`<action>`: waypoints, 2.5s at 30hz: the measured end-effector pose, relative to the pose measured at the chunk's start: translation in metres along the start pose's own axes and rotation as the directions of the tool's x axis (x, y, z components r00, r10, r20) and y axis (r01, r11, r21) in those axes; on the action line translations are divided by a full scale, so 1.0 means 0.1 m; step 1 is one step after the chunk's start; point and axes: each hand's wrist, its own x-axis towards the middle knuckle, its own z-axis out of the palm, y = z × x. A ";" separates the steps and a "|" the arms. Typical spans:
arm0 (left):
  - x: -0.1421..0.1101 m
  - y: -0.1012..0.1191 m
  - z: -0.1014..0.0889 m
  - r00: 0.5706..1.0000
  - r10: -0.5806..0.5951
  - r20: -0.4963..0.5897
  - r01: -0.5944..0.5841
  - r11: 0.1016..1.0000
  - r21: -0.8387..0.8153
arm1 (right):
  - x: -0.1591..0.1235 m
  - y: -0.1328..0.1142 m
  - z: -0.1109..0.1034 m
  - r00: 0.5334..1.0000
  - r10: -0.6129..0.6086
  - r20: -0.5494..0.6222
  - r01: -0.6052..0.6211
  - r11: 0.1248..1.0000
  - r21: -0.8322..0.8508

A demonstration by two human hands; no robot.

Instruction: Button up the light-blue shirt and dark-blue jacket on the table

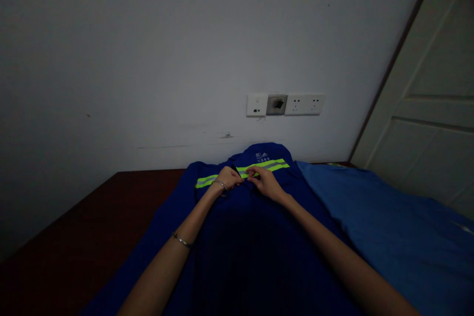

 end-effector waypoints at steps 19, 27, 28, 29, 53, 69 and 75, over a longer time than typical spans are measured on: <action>0.02 -0.08 -0.01 0.985 0.170 0.007 -0.170 0.982 0.087 | 0.11 0.02 0.11 0.753 0.647 0.117 -0.599 0.600 0.530; 0.08 -0.14 0.01 0.979 0.193 -0.063 -0.182 0.972 0.148 | 0.09 0.06 0.13 0.825 0.564 0.042 -0.512 0.712 0.481; 0.08 -0.15 -0.01 0.978 0.197 -0.070 -0.185 0.972 0.146 | 0.09 0.07 0.13 0.844 0.536 0.015 -0.479 0.742 0.469; 0.09 -0.15 -0.04 0.976 0.203 -0.076 -0.191 0.972 0.140 | 0.09 0.08 0.13 0.858 0.513 -0.012 -0.451 0.765 0.460; -1.01 -0.79 -0.68 0.925 0.211 0.315 -0.354 0.780 0.515 | 0.22 -0.89 0.84 0.848 -0.147 0.510 0.279 0.941 -0.193; -0.92 -1.26 -1.74 0.993 -0.116 0.011 0.056 0.559 0.827 | 0.41 -0.72 1.04 0.913 -0.063 0.403 0.070 0.998 -0.001; -0.72 -0.99 -1.49 0.993 -0.043 -0.107 0.111 0.619 0.778 | 0.50 -0.59 1.07 0.969 0.115 0.220 -0.148 0.980 0.137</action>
